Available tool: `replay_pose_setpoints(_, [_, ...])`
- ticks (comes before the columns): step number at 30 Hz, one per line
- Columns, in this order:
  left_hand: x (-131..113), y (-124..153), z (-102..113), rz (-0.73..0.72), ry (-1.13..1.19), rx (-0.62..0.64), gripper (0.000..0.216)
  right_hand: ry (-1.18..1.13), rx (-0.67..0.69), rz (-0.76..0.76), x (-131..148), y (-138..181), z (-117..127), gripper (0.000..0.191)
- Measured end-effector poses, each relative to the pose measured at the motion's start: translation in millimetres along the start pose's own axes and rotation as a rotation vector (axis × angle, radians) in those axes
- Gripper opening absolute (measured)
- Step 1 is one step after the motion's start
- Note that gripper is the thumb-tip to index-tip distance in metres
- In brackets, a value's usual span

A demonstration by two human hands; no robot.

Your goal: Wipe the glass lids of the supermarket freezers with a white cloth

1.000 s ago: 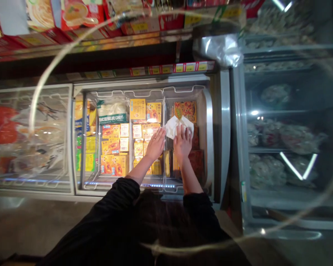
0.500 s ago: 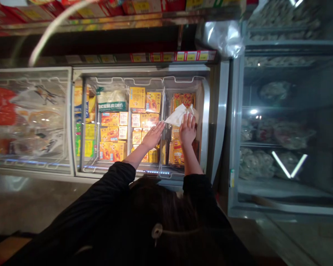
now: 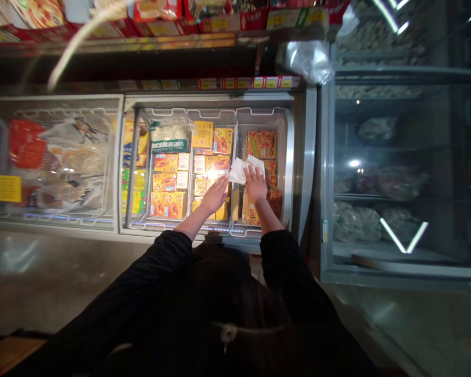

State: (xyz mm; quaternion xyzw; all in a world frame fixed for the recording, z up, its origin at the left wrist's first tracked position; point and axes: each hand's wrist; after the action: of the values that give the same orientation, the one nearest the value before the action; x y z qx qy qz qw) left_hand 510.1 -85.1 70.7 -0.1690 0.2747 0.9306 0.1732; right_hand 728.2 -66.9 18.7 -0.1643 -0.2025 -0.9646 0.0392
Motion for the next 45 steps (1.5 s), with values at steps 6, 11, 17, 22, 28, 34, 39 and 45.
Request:
replay_pose_setpoints(6, [14.4,10.1,10.5,-0.047,-0.011,-0.066,0.068,-0.004,0.012,0.062,-16.4,2.6,22.0,0.069])
replay_pose_setpoints(11, [6.1,-3.7,9.2,-0.094,0.002,-0.035,0.068,0.015,-0.093,-0.038,-36.5,23.9,33.1,0.071])
replay_pose_setpoints(17, [-22.1,-42.9,-2.8,-0.193,0.013,0.005,0.071,0.08,-0.109,-0.076,-70.6,25.5,55.2,0.063])
replay_pose_setpoints(22, [-40.3,-88.7,-19.3,-0.155,0.089,-0.013,0.069,0.182,-0.04,0.003,-100.8,-3.7,78.3,0.061])
replay_pose_setpoints(28, [-72.0,-118.8,-39.7,0.023,0.129,-0.077,0.066,0.147,-0.126,0.042,-122.4,-24.3,70.2,0.061])
replay_pose_setpoints(34, [-121.5,-117.2,-67.8,0.035,0.119,-0.146,0.061,0.026,-0.213,0.028,-132.6,-22.1,55.1,0.062])
replay_pose_setpoints(39, [-130.3,-156.0,-65.6,-0.09,0.0,-0.098,0.062,-0.131,-0.195,0.043,-138.1,-22.3,51.5,0.062])
replay_pose_setpoints(45, [-107.3,-156.3,-50.4,0.058,-0.087,-0.186,0.063,-0.201,-0.23,0.038,-140.3,-26.5,44.1,0.068])
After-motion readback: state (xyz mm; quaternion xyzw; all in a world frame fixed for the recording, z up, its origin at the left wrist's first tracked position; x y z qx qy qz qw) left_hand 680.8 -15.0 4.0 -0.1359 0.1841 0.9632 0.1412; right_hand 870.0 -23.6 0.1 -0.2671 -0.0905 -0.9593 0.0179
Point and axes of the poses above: each hand's wrist, its own y-axis away from the middle knuckle, its own z-axis out of the back of the hand, x = y × z, and after that the axes turned 1 degree about z, right-handed
